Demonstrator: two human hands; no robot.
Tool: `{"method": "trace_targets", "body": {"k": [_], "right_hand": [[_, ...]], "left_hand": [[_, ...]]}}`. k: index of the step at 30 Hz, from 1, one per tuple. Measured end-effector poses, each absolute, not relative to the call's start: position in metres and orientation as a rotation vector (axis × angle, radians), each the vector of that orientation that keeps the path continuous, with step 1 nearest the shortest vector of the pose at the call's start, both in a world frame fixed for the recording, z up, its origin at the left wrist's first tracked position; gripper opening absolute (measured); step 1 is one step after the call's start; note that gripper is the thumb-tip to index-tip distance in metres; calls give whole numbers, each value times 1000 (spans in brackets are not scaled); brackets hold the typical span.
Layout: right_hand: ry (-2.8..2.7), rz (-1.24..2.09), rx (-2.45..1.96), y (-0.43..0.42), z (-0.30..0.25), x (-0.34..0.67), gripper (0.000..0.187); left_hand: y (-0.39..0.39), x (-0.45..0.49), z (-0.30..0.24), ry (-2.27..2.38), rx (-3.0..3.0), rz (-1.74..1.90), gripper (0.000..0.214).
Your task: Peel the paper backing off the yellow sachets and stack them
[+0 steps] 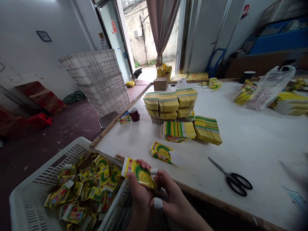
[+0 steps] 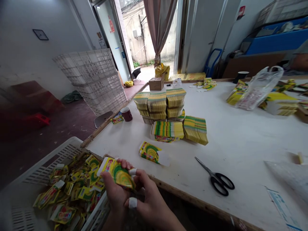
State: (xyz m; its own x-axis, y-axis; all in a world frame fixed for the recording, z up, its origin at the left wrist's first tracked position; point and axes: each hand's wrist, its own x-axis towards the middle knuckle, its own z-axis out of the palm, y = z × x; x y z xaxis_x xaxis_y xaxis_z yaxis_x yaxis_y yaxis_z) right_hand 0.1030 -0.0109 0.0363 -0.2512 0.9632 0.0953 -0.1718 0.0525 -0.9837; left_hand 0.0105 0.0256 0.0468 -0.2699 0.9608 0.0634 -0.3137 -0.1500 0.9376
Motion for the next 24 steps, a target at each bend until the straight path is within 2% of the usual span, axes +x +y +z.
{"method": "trace_targets", "body": {"k": [4, 7, 9, 11, 14, 17, 19, 20, 22, 24], "right_hand": [[-1133, 1466, -879, -2, 34, 112, 41], [-1088, 1377, -900, 2, 34, 119, 32], [-1211, 1255, -973, 2, 34, 124, 20], [-1396, 1056, -1051, 1, 34, 131, 13], [-1607, 701, -1116, 1, 35, 146, 20], [-1872, 421, -1127, 1, 43, 154, 28], [-2085, 334, -1062, -1, 50, 153, 22], [-2163, 319, -1018, -3, 52, 150, 19], [-2206, 320, -964, -6, 52, 145, 22], [-2038, 350, -1020, -9, 44, 141, 41]], "left_hand": [[18, 9, 41, 1074, 933, 1475, 86], [16, 4, 32, 1030, 801, 1511, 55], [17, -5, 26, 1042, 735, 1553, 34], [19, -19, 25, 1052, 765, 1527, 26], [23, -47, 35, 1040, 960, 1438, 38], [24, -68, 55, 999, 1324, 1287, 74], [21, -70, 64, 1055, 1565, 1063, 92], [19, -67, 66, 1085, 1653, 922, 92], [15, -56, 65, 1121, 1756, 707, 78], [11, -46, 57, 1193, 1803, 645, 62]]}}
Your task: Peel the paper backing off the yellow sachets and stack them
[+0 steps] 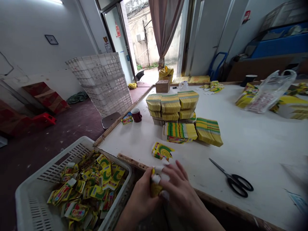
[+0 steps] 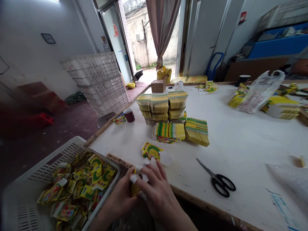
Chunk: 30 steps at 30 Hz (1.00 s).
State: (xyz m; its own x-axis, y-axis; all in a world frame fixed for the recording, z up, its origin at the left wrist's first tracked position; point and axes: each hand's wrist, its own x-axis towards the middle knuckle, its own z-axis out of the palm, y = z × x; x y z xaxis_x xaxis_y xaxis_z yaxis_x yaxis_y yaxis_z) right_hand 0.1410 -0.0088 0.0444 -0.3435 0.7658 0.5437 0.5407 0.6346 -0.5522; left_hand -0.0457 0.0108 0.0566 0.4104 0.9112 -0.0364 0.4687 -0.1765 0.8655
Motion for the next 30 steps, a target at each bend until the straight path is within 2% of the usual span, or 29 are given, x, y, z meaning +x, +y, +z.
{"method": "trace_targets", "body": {"k": [1, 3, 7, 9, 16, 23, 26, 30], "right_hand": [[-1891, 394, -1082, -9, 38, 140, 53], [-1576, 594, -1176, -9, 26, 139, 69], [-1148, 1365, -1016, -5, 14, 131, 55], [-1035, 1583, -903, -3, 17, 125, 53], [-1088, 1380, -1050, 2, 33, 120, 40], [-1304, 1112, -1123, -7, 25, 123, 34], [-1252, 1184, -1105, -8, 27, 121, 30], [-1027, 1445, -1055, -4, 28, 115, 34]], "left_hand": [[9, -42, 51, 1247, 1827, 660, 59], [4, -38, 39, 1333, 1892, 711, 67], [-7, -38, 18, 1344, 1996, 740, 79], [-12, -38, 12, 1367, 2013, 760, 77], [-16, -33, 19, 1430, 1930, 792, 60], [-15, -31, 23, 1390, 1878, 776, 63], [-18, -28, 18, 1370, 1893, 769, 65], [-22, -22, 13, 1355, 1900, 840, 65]]}}
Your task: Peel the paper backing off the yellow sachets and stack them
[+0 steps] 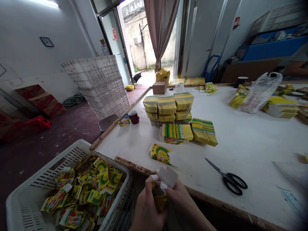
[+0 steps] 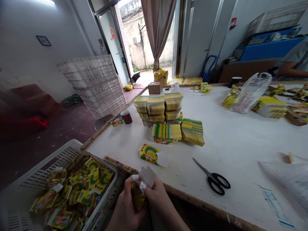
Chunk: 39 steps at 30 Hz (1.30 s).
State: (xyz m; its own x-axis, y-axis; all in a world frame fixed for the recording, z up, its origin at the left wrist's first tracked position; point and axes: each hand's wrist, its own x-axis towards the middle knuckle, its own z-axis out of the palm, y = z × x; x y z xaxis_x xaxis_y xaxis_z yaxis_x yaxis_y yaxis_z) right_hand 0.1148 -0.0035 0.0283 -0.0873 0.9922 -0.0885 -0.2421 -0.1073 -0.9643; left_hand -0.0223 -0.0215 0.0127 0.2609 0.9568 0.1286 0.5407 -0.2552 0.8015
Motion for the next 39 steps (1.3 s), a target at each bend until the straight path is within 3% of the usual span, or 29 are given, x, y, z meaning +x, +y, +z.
{"method": "trace_targets", "body": {"k": [5, 11, 14, 18, 24, 30, 36, 39], "right_hand": [[-1172, 1436, -1019, -3, 23, 117, 38], [-1652, 1189, -1066, -17, -6, 121, 60], [-1729, 1054, -1000, -16, -24, 121, 55], [-1553, 1009, -1176, -8, -29, 130, 48], [-1823, 901, -1083, -3, -4, 143, 66], [-1976, 999, -1166, -2, 39, 154, 27], [-1919, 891, -1184, -7, 33, 152, 32], [-1911, 913, -1205, -9, 32, 150, 22]], "left_hand": [[-20, -25, 10, 1446, 1912, 754, 63], [-12, -28, -15, 1348, 1987, 730, 68], [-11, -27, -25, 1437, 2032, 758, 61], [-9, -29, -9, 1575, 1951, 847, 62], [3, -39, 30, 1365, 1880, 911, 44], [4, -44, 41, 1338, 1819, 888, 46], [0, -41, 46, 1365, 1821, 925, 45], [-1, -43, 48, 1375, 1845, 886, 41]]}}
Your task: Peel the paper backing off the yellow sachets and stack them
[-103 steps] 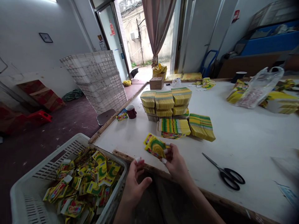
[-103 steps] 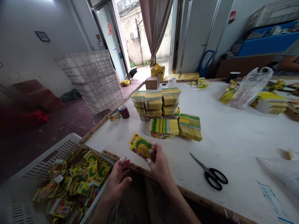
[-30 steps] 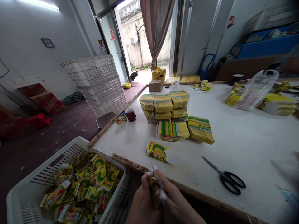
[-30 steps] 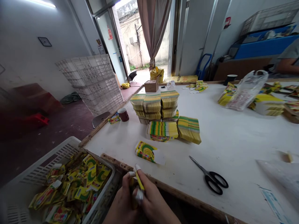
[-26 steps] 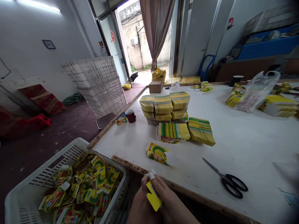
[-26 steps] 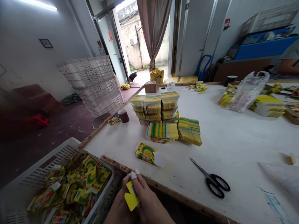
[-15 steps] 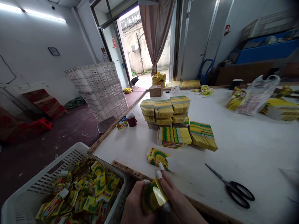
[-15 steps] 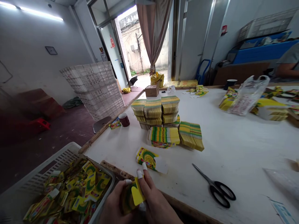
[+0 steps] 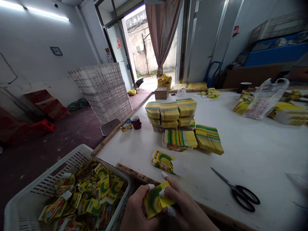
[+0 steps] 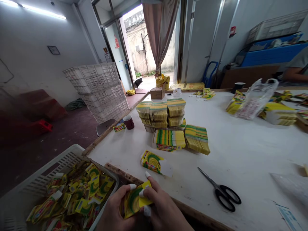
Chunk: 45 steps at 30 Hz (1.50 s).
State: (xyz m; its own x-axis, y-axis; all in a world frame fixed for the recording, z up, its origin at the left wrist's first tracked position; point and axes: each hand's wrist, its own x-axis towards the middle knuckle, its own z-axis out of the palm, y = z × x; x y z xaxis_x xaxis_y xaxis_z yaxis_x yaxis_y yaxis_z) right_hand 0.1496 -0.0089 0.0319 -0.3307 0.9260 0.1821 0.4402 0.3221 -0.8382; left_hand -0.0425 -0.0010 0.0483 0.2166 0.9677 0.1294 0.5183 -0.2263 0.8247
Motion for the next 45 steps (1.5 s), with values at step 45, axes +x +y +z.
{"method": "trace_targets", "body": {"k": [45], "right_hand": [[-1522, 694, -1581, 54, 3, 149, 51]], "left_hand": [[15, -42, 14, 1042, 1394, 853, 79]]}}
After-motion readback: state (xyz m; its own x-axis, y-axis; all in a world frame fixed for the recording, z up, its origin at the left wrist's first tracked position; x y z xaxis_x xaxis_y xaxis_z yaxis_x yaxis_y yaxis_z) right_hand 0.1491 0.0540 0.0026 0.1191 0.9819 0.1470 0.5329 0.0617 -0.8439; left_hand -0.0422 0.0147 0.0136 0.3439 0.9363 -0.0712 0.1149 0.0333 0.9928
